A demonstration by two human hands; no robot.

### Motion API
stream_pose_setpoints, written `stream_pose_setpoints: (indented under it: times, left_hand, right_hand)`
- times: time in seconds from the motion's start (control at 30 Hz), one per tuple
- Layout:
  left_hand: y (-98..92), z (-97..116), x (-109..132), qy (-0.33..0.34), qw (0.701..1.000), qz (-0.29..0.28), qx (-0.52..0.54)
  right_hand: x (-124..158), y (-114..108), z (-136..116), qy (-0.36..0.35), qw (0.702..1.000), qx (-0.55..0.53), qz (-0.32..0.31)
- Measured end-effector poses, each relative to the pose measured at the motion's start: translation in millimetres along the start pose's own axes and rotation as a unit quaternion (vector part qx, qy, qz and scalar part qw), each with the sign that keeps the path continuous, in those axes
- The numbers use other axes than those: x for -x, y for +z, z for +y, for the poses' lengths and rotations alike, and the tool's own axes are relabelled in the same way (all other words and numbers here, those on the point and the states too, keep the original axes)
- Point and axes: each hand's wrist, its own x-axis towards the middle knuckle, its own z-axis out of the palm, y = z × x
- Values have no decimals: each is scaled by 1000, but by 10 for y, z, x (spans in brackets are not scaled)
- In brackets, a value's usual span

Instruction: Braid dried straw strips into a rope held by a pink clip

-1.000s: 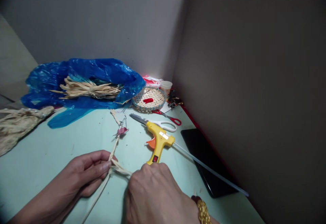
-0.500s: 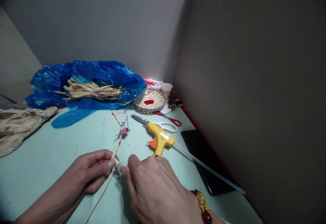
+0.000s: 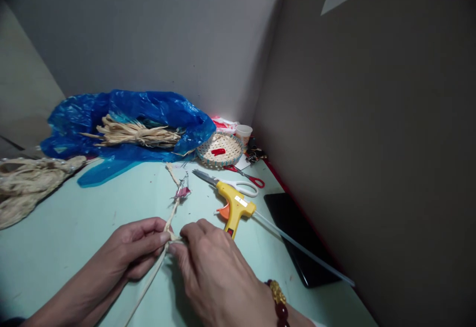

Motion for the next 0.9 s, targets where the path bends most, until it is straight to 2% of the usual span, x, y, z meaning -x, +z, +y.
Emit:
stream_pose_setpoints:
  times: [0.2, 0.33, 0.4, 0.53, 0.7, 0.8, 0.9]
  left_hand:
    - [-24, -20, -11, 0, 1000, -12, 2]
    - [-16, -3, -8, -1, 1000, -4, -8]
    - [-7, 14, -4, 3, 1000, -3, -12]
    - [-1, 29, 8, 10, 1000, 1, -13]
    - [0, -12, 32, 26, 1000, 15, -1]
    - [12, -32, 37, 32, 999, 22, 17]
    - [21, -41, 45, 26, 999, 21, 32]
  right_hand:
    - [-40, 35, -2, -14, 999, 37, 16]
    - [-33, 21, -10, 20, 999, -35, 2]
    - [-36, 24, 7, 11, 997, -70, 19]
    - [-47, 97, 49, -54, 991, -75, 94]
    - [-52, 273, 10, -142, 973, 28, 181]
    - [-65, 362, -42, -208, 943, 123, 227]
    - [-93, 433, -91, -271, 898, 210, 276]
